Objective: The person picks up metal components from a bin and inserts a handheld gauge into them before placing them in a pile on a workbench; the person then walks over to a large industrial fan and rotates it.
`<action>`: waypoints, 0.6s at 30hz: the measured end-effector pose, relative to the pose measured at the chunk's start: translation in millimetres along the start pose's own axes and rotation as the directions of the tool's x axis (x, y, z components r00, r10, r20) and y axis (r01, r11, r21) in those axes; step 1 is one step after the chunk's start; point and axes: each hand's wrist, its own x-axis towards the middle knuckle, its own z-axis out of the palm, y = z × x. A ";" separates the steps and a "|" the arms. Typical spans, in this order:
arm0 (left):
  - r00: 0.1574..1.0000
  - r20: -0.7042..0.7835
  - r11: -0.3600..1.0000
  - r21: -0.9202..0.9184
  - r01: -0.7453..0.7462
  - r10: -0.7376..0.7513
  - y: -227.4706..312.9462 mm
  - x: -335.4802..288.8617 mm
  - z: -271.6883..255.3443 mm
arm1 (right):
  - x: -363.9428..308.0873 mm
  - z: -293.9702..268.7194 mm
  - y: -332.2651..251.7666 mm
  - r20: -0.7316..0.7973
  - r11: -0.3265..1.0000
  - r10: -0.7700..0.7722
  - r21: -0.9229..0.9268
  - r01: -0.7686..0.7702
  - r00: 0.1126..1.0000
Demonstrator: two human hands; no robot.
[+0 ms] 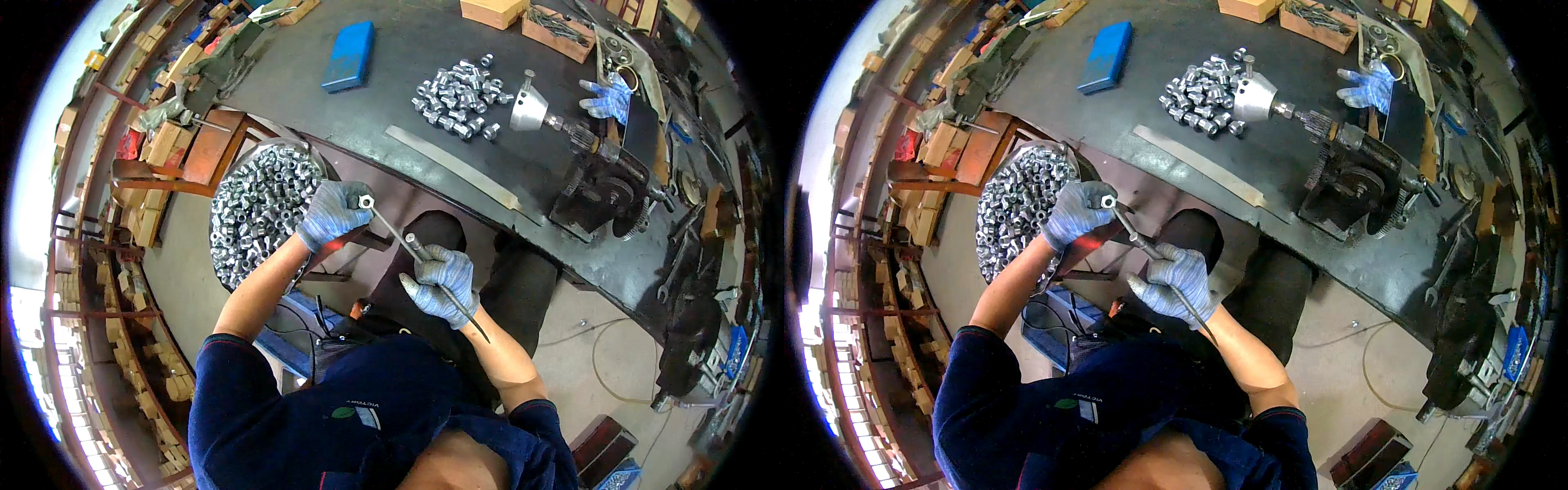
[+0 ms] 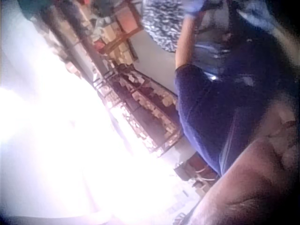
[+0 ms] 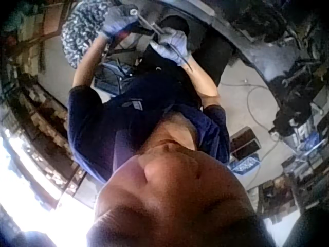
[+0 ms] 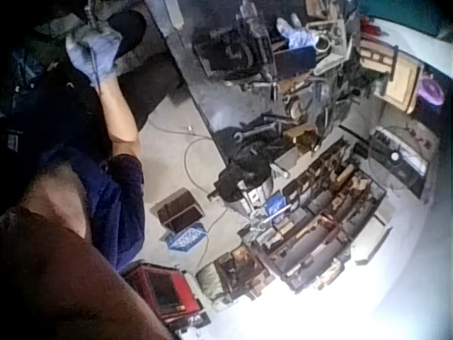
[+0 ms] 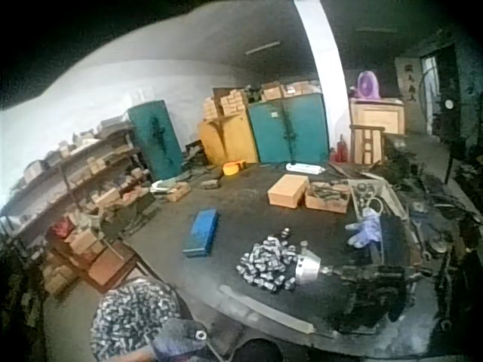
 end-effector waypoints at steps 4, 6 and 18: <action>0.991 -0.004 0.962 0.242 -0.128 0.133 6.6 1.5 6.1 | 1.8 -0.4 -2.5 0.006 1.000 0.002 -0.017 -0.002 1.000; 0.988 0.024 0.940 0.305 -0.155 0.155 11.1 1.0 10.2 | 0.6 1.6 -0.3 0.015 0.999 0.011 -0.035 -0.011 1.000; 0.949 0.061 0.837 0.455 -0.304 0.311 10.7 2.6 25.2 | -1.0 4.1 19.8 -0.051 0.968 0.197 0.165 -0.186 0.979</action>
